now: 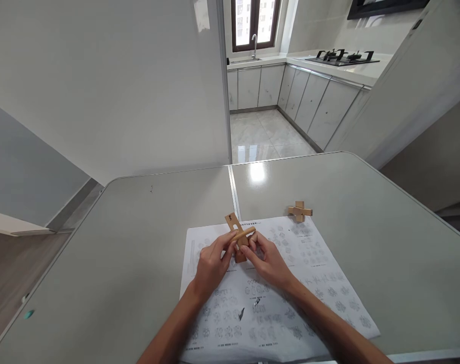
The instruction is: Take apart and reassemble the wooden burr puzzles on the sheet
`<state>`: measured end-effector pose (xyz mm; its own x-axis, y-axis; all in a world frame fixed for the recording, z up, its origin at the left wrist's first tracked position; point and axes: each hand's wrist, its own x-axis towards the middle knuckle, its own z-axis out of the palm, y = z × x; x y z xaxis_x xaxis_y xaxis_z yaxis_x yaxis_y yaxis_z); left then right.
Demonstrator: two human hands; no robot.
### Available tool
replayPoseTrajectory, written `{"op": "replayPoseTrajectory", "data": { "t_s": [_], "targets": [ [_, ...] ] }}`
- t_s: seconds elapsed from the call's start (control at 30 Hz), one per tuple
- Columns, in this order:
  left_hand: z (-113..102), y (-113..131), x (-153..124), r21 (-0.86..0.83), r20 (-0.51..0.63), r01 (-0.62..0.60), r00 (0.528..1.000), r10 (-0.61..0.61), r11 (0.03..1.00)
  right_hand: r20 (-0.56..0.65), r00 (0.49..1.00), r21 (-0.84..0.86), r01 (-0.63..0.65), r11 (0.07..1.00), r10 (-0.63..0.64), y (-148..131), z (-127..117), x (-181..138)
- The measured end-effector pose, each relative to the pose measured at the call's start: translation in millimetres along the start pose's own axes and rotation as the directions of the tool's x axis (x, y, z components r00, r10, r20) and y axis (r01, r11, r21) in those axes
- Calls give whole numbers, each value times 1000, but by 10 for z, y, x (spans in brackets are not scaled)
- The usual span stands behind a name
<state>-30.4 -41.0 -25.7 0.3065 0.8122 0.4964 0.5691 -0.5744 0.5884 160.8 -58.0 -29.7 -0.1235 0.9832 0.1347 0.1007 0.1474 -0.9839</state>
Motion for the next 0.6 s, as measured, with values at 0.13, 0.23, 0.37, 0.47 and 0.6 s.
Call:
{"op": "replayPoseTrajectory", "data": {
  "t_s": [0.13, 0.23, 0.37, 0.47, 0.6],
  "targets": [
    [10, 7, -16, 35, -21, -28, 999, 29, 999, 1, 1000, -2, 2, 1000, -2, 4, 1, -6],
    [16, 15, -19, 36, -20, -15, 1000, 16, 999, -1, 1000, 3, -8, 1000, 8, 0, 11, -13],
    [18, 16, -20, 51, -8, 32, 999, -31, 998, 13, 1000, 49, -18, 999, 18, -17, 30, -20],
    [16, 15, -13, 48, -5, 43, 999, -43, 998, 17, 1000, 76, -22, 997, 21, -23, 41, -23],
    [14, 23, 3, 46, -20, 5, 1000, -4, 999, 5, 1000, 71, -17, 997, 17, -13, 43, -26]
  ]
}}
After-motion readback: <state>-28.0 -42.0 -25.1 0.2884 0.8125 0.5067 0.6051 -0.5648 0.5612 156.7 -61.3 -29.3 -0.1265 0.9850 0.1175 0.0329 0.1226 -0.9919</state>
